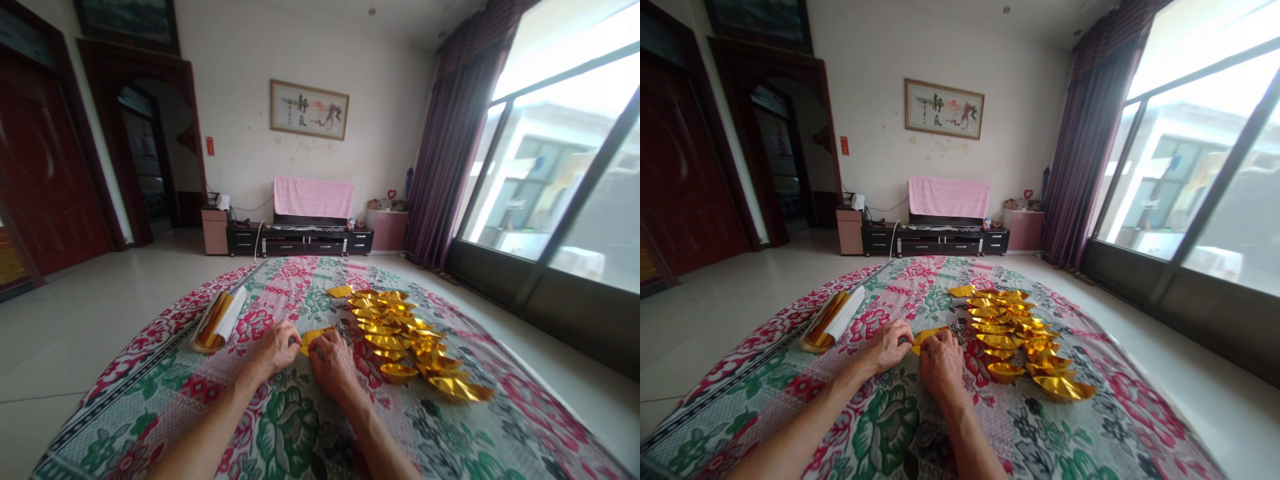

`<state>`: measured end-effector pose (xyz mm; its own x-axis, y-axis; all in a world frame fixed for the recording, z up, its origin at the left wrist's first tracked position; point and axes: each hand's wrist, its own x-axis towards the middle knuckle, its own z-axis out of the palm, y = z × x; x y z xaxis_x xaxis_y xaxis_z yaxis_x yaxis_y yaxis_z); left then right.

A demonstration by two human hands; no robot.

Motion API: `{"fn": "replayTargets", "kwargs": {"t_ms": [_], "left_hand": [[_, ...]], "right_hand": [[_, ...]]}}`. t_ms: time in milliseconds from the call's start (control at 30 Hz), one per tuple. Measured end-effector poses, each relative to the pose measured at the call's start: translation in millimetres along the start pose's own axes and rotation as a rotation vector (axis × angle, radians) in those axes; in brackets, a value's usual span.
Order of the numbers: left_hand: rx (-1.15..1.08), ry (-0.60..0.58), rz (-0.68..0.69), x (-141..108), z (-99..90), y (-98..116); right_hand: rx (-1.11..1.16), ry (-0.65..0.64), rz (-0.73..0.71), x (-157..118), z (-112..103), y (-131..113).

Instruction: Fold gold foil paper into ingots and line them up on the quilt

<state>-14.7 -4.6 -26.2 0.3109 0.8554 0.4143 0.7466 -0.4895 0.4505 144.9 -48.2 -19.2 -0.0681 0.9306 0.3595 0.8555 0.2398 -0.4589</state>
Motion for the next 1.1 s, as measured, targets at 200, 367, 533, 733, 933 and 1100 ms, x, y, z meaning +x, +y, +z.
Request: {"fn": "replayTargets", "kwargs": {"t_ms": [200, 367, 533, 733, 933, 1100], "left_hand": [[-0.008, 0.012, -0.007, 0, -0.1, 1], [0.011, 0.012, 0.006, 1, -0.2, 1], [0.052, 0.046, 0.047, 0, 1.7, 1], [0.134, 0.094, 0.062, 0, 5.9, 2], [0.15, 0.144, 0.078, 0, 4.2, 7], [0.169, 0.143, -0.011, -3, 0.4, 15]], "right_hand": [[0.043, -0.045, -0.039, 2, -2, 7], [0.057, 0.042, -0.091, -1, -10, 9], [-0.038, 0.143, -0.016, -2, -9, 16], [-0.123, 0.124, -0.022, -3, -5, 15], [-0.211, 0.128, -0.048, -5, -6, 8], [-0.252, 0.101, -0.034, -6, -7, 4]]}}
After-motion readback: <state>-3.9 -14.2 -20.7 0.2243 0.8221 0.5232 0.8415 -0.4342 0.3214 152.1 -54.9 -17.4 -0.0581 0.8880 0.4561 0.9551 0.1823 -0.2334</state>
